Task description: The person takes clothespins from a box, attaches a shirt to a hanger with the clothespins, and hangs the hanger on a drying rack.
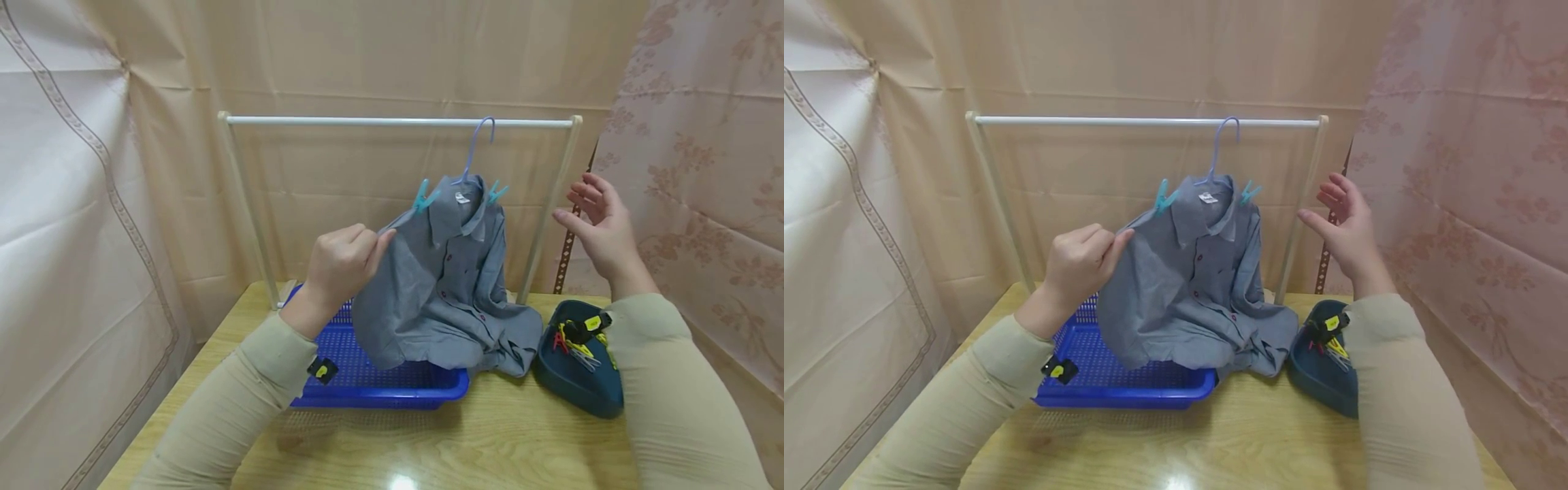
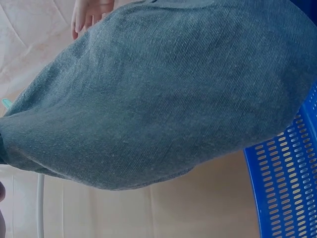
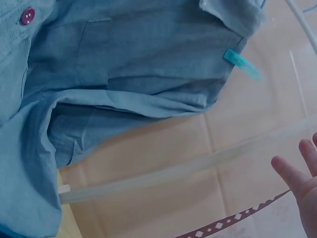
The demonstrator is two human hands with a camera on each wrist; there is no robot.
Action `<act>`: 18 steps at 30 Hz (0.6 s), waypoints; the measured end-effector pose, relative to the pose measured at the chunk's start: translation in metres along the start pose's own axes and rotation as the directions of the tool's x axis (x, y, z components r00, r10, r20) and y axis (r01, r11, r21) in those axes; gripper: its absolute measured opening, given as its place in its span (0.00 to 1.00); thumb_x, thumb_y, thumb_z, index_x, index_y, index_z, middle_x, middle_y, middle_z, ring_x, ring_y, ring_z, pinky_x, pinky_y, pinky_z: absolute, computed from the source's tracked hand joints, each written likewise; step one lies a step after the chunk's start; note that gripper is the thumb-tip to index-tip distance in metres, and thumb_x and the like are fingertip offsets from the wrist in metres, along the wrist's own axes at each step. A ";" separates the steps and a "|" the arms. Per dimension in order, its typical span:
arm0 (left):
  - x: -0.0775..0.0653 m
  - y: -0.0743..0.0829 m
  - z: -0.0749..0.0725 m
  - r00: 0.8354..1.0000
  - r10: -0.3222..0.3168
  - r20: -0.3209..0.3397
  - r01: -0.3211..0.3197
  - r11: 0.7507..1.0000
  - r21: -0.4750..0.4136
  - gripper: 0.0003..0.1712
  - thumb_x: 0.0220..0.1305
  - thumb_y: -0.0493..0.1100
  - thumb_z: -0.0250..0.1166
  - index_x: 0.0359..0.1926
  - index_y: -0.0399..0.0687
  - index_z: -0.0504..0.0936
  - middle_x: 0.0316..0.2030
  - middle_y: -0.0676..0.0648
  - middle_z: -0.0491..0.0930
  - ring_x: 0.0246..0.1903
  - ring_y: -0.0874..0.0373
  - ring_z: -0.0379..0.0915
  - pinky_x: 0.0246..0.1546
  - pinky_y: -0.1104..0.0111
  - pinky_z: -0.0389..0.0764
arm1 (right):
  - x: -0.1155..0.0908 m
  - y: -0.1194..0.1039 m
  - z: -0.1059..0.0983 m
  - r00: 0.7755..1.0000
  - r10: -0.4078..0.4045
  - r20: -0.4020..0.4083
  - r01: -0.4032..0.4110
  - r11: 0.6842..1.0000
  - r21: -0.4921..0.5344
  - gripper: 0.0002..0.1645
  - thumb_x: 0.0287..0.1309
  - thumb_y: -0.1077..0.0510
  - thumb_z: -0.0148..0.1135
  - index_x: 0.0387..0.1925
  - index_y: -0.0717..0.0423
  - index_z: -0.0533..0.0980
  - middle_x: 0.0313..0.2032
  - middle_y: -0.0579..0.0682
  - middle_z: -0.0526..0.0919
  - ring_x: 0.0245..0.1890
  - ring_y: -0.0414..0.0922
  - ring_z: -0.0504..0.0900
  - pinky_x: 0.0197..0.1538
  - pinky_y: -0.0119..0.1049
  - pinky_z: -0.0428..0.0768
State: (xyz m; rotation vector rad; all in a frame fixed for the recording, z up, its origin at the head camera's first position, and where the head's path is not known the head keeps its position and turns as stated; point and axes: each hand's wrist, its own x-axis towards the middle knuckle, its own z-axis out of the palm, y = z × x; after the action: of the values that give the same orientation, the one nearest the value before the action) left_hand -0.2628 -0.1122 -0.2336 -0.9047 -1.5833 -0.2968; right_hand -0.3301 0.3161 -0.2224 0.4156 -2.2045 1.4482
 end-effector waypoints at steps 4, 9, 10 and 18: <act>0.000 0.000 -0.001 1.000 0.000 0.007 0.000 1.000 0.000 0.25 0.69 0.38 0.67 0.15 0.46 0.68 0.14 0.51 0.61 0.10 0.59 0.56 0.08 0.66 0.61 | 0.005 0.009 0.003 1.000 0.024 0.013 -0.024 1.000 0.002 0.48 0.68 0.52 0.66 0.80 0.39 0.50 0.75 0.55 0.60 0.75 0.48 0.61 0.73 0.42 0.63; 0.000 0.000 0.000 1.000 -0.002 -0.001 0.002 1.000 -0.003 0.25 0.68 0.37 0.67 0.15 0.46 0.68 0.14 0.50 0.62 0.10 0.59 0.57 0.08 0.66 0.62 | 0.009 0.021 0.008 0.999 0.044 0.030 -0.044 0.999 0.014 0.49 0.68 0.51 0.66 0.80 0.39 0.49 0.76 0.56 0.58 0.75 0.49 0.60 0.67 0.30 0.68; -0.001 0.000 0.000 1.000 -0.002 -0.002 0.002 1.000 -0.002 0.25 0.68 0.37 0.67 0.15 0.46 0.68 0.14 0.50 0.62 0.10 0.59 0.57 0.08 0.66 0.62 | 0.010 0.023 0.009 0.998 0.049 0.034 -0.050 0.999 0.017 0.49 0.68 0.51 0.66 0.81 0.38 0.49 0.76 0.56 0.57 0.75 0.49 0.60 0.66 0.29 0.69; -0.005 -0.001 0.002 1.000 -0.012 -0.018 0.013 1.000 0.009 0.27 0.71 0.40 0.64 0.15 0.45 0.67 0.13 0.51 0.61 0.10 0.60 0.55 0.08 0.66 0.59 | 0.009 0.034 0.018 0.990 0.100 0.097 -0.108 0.992 0.072 0.49 0.72 0.51 0.61 0.82 0.39 0.43 0.79 0.58 0.50 0.76 0.57 0.55 0.61 0.36 0.77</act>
State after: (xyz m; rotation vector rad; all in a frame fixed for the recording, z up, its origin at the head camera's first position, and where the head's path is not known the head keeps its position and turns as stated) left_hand -0.2653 -0.1137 -0.2388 -0.8831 -1.5729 -0.3055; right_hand -0.3587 0.3130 -0.2501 0.4070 -2.2791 1.6033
